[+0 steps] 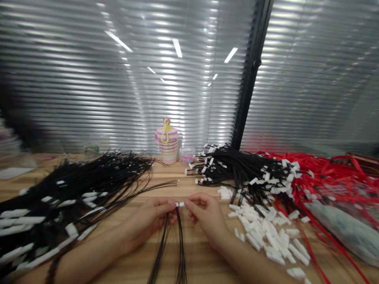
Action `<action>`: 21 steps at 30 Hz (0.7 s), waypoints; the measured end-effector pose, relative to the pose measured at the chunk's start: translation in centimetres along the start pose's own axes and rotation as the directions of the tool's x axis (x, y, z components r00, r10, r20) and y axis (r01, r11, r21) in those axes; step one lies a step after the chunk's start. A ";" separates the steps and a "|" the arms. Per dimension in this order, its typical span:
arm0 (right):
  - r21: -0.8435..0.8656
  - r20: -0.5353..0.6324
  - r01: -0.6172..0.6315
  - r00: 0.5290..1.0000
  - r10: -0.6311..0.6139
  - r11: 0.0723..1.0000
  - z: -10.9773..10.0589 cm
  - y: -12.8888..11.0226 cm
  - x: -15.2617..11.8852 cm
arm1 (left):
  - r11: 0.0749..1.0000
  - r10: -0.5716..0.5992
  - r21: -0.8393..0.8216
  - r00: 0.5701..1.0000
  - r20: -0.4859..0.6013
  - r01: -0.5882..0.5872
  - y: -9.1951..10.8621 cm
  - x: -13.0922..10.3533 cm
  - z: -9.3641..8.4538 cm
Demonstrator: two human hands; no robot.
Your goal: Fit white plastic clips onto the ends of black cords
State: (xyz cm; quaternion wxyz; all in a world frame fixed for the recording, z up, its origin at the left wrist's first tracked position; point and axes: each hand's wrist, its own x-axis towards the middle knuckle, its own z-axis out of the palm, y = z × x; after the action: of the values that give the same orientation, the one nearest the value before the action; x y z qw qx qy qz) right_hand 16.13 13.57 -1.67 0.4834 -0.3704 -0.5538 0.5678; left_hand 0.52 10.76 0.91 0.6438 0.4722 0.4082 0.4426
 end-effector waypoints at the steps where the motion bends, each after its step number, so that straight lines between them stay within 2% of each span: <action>1: -0.011 0.006 -0.001 1.000 0.001 1.000 0.0 0.0 -0.1 | 1.000 -0.002 0.016 1.000 -0.005 0.002 -0.1 0.0 -0.1; 7: -0.054 0.018 -0.025 1.000 0.026 0.998 0.1 -0.4 -0.2 | 0.999 0.027 0.027 1.000 0.000 -0.027 -0.5 -0.1 -0.3; 14: -0.070 0.043 -0.012 0.999 0.015 0.997 0.3 -0.5 -0.4 | 0.994 -0.060 -0.088 0.998 0.013 0.061 0.0 -0.2 -0.5; 21: -0.065 0.013 -0.003 1.000 0.004 0.998 0.3 -0.6 -0.6 | 0.995 -0.080 -0.051 0.992 0.095 0.085 0.6 -0.5 -0.8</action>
State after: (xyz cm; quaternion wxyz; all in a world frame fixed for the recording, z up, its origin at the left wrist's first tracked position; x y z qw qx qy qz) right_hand 16.11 12.90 -1.14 0.4664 -0.3831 -0.5744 0.5529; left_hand -0.45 10.57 1.36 0.6926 0.4572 0.3846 0.4042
